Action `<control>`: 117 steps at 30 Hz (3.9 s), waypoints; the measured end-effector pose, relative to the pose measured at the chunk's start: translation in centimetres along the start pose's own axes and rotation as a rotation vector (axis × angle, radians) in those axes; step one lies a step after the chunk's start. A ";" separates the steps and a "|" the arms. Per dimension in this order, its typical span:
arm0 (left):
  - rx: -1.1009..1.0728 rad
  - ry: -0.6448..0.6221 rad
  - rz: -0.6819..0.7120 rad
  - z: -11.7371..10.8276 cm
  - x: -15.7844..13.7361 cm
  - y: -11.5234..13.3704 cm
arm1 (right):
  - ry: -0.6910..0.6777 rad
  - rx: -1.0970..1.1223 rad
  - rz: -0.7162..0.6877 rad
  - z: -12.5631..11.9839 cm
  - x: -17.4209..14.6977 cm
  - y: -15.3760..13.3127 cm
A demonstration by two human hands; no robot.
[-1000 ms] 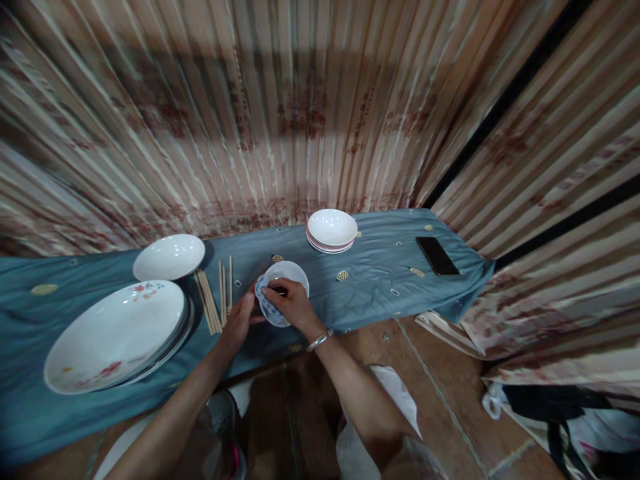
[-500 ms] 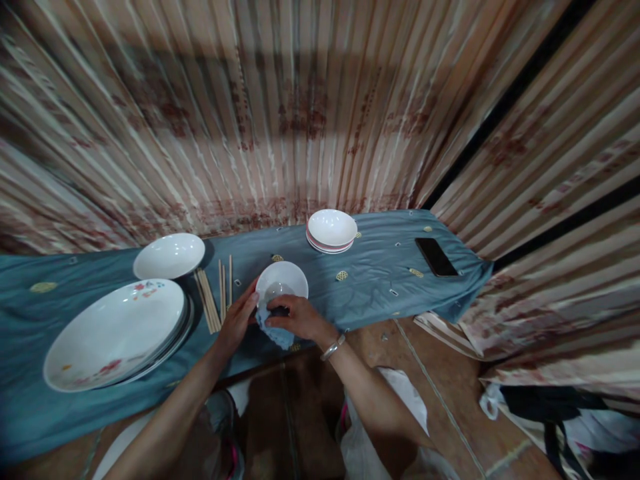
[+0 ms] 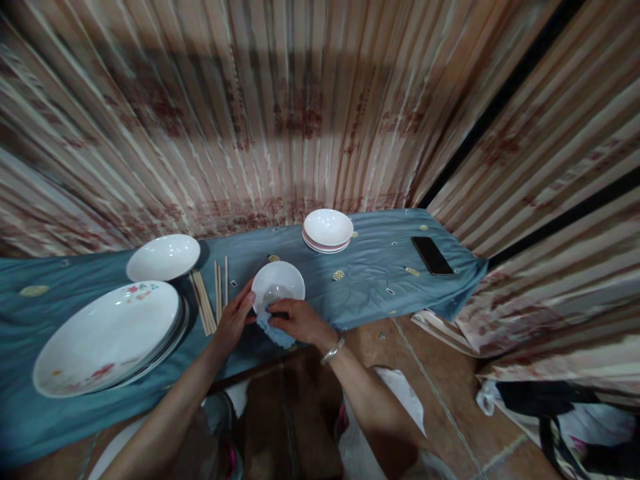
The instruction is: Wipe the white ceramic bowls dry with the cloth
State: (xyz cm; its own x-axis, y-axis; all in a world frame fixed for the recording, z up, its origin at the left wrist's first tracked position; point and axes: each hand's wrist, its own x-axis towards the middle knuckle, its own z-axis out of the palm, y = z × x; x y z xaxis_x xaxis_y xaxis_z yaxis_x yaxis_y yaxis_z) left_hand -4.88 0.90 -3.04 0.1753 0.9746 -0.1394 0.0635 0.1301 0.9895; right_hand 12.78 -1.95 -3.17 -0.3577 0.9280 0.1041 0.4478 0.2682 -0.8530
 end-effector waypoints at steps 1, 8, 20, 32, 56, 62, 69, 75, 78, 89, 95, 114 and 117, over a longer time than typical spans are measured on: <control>0.008 0.004 -0.004 0.0 0.0 0.0 | 0.027 0.062 -0.001 0.4 0.2 -0.2; -0.021 -0.005 -0.044 0.0 0.2 -0.2 | 0.190 0.078 -0.104 2.3 1.0 -1.3; -0.111 -0.027 -0.014 0.3 -0.2 0.1 | 0.289 -0.597 -0.002 2.0 2.5 -0.2; -0.120 -0.006 -0.053 0.4 -0.1 0.4 | 0.095 -0.671 0.106 0.0 0.2 -0.4; -0.064 -0.010 -0.015 0.2 0.2 -0.3 | 0.208 0.007 0.019 2.7 2.5 0.1; -0.085 0.003 -0.002 0.4 0.0 0.0 | 0.223 -0.313 -0.017 2.6 2.3 0.7; -0.086 0.006 -0.027 0.4 0.0 0.0 | 0.154 -0.595 0.102 1.1 1.1 -0.4; -0.088 0.025 -0.045 0.6 -0.1 0.3 | 0.063 -0.403 0.062 0.2 0.4 0.0; -0.090 0.029 -0.046 0.6 0.0 0.3 | 0.042 -0.178 0.053 0.1 0.0 0.1; -0.140 0.059 -0.061 0.9 0.2 0.4 | 0.438 0.503 0.057 -0.2 1.5 -0.6; -0.158 0.068 -0.043 1.3 0.1 0.1 | 0.596 -0.071 -0.181 -0.7 3.4 -1.7; -0.060 0.044 -0.058 0.7 -0.6 0.4 | 0.330 -0.620 0.388 -2.5 1.9 3.0; 0.057 0.048 -0.024 0.1 -0.5 0.2 | 0.303 -0.608 0.396 -2.7 1.5 3.1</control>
State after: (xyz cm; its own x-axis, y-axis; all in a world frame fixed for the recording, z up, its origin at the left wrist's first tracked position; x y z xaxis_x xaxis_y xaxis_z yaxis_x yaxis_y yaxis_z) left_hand -4.81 0.41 -2.73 0.1255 0.9792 -0.1594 0.1234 0.1440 0.9819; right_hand 15.88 0.97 -4.26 0.1222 0.9907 0.0604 0.8965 -0.0841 -0.4349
